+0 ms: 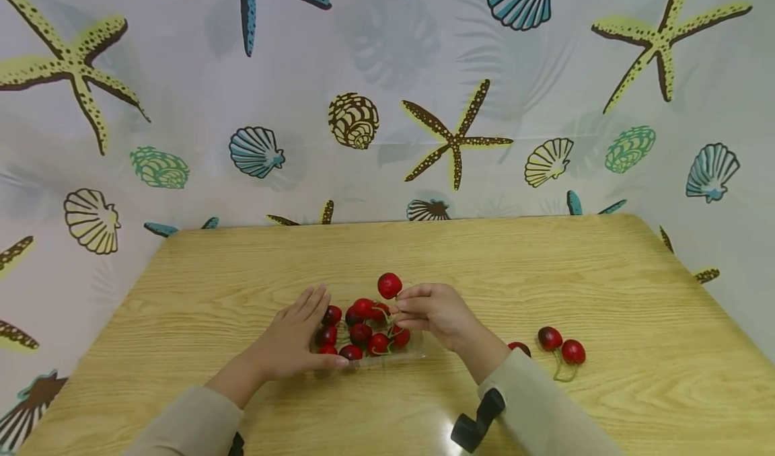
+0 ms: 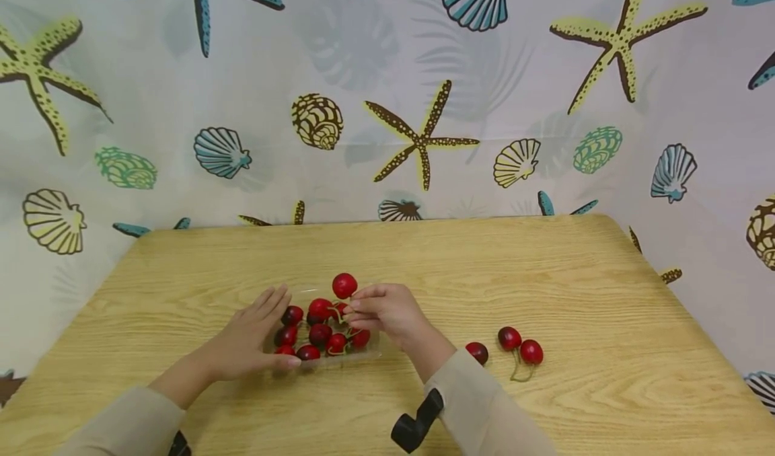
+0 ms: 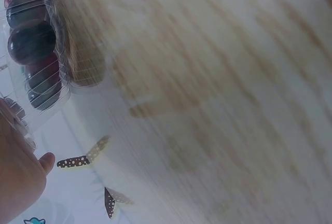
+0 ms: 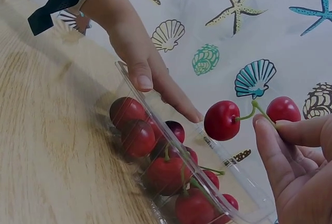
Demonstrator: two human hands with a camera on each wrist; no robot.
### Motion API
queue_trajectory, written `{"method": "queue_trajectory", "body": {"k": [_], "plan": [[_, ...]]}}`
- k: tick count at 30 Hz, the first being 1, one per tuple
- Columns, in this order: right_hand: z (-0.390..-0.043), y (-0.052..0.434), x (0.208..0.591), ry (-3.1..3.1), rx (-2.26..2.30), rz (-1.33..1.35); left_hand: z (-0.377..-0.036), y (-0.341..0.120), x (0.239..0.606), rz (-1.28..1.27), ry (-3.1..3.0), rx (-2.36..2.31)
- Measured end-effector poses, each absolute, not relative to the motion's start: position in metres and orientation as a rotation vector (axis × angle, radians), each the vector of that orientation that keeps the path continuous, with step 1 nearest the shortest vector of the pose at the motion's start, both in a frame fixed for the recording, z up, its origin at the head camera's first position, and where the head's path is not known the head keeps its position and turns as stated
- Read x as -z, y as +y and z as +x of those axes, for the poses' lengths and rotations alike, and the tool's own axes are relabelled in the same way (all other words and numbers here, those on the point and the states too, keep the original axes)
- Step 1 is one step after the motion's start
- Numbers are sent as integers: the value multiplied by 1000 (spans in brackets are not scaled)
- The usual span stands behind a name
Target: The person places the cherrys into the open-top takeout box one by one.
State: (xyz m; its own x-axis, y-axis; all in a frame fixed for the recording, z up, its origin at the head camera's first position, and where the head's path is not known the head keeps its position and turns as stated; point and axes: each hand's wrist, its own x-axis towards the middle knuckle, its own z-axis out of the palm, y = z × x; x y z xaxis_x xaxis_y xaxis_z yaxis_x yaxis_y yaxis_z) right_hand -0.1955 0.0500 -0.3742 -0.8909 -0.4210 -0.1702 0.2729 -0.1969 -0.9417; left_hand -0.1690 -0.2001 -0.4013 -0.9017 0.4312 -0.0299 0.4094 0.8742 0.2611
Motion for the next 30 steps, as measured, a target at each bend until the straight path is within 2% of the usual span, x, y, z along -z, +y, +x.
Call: {"method": "queue_trajectory", "body": {"k": [30], "plan": [[-201,14,372,1908,1816,-112,-166,-201,398,635,2931,-423]]}}
